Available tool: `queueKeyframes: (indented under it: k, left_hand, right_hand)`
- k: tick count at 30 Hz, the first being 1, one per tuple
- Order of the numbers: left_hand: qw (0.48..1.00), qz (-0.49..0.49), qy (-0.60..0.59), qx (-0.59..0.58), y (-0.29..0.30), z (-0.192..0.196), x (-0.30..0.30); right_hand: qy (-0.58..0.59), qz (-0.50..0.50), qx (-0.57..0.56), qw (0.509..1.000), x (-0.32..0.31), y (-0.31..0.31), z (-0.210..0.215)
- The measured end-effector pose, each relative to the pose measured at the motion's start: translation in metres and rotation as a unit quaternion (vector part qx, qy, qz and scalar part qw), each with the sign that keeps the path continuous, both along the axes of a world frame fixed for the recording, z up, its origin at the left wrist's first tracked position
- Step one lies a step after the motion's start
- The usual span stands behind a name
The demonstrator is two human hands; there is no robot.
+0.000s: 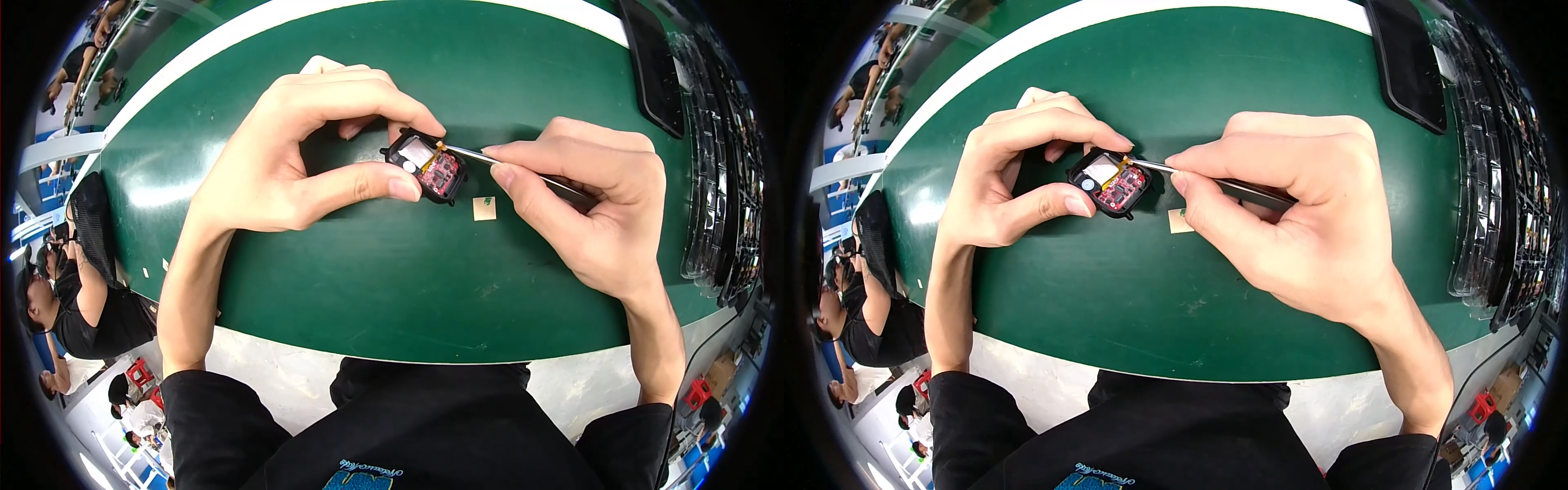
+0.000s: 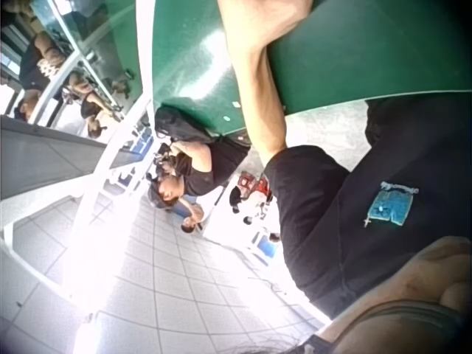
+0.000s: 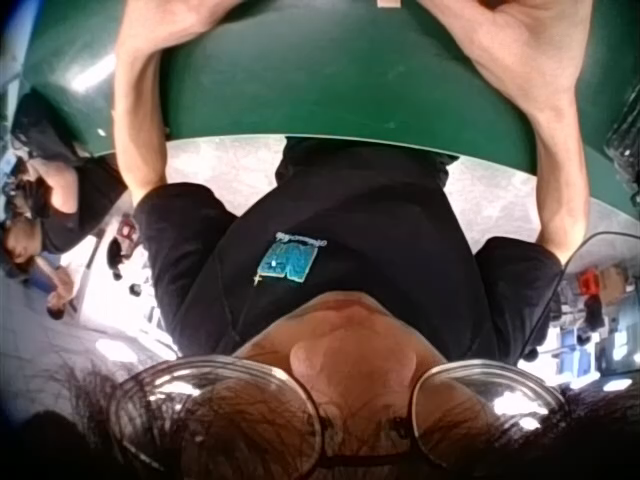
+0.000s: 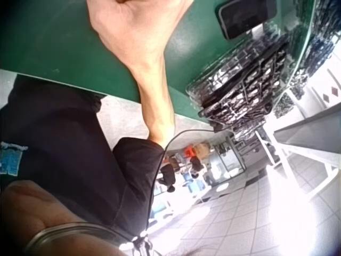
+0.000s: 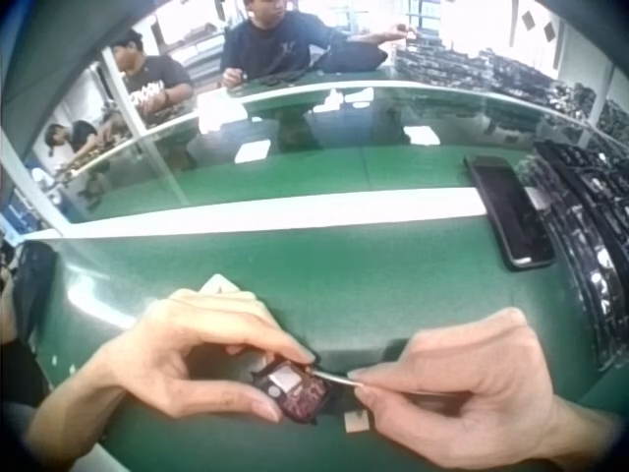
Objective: The recorder uses tweezers to assemble or repair small smartwatch electronic components on a production line workbench.
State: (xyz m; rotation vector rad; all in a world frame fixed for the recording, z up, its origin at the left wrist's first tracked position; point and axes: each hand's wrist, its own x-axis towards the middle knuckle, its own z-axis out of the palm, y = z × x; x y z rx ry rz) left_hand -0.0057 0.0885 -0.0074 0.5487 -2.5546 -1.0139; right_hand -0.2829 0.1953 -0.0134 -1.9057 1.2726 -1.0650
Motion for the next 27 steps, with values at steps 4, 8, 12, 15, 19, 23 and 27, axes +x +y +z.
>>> queueKeyframes:
  k: [4, 8, 12, 15, 19, 23, 27]
  left_hand:
    - [1.000, -0.002, -0.001, -0.007, 0.0001, 0.0006, -0.0007]
    - [1.000, 0.003, -0.008, -0.014, 0.0017, 0.0007, -0.0019]
    - [1.000, 0.001, -0.007, -0.020, 0.0027, 0.0003, -0.0014]
    - [1.000, 0.004, -0.002, -0.013, 0.0032, -0.0001, -0.0025]
    - [1.000, 0.010, -0.007, -0.012, 0.0035, 0.0019, -0.0039]
    - [0.999, -0.017, -0.017, -0.040, 0.0022, 0.0045, -0.0062]
    - [0.999, -0.018, -0.019, -0.046, 0.0024, 0.0036, -0.0061]
  right_hand:
    - [0.006, 0.006, -0.007, 1.000, -0.0010, -0.0001, -0.0006]
    - [0.008, 0.008, 0.002, 1.000, 0.0002, 0.0004, 0.0002]
    - [0.015, 0.012, -0.005, 1.000, 0.0002, -0.0004, -0.0001]
    - [0.005, 0.009, 0.004, 1.000, 0.0003, 0.0005, -0.0020]
    - [0.007, 0.015, -0.004, 1.000, -0.0011, -0.0003, -0.0028]
    - [0.012, 0.018, -0.014, 1.000, -0.0016, -0.0003, -0.0028]
    - [0.008, 0.014, -0.014, 1.000, -0.0005, 0.0000, -0.0029]
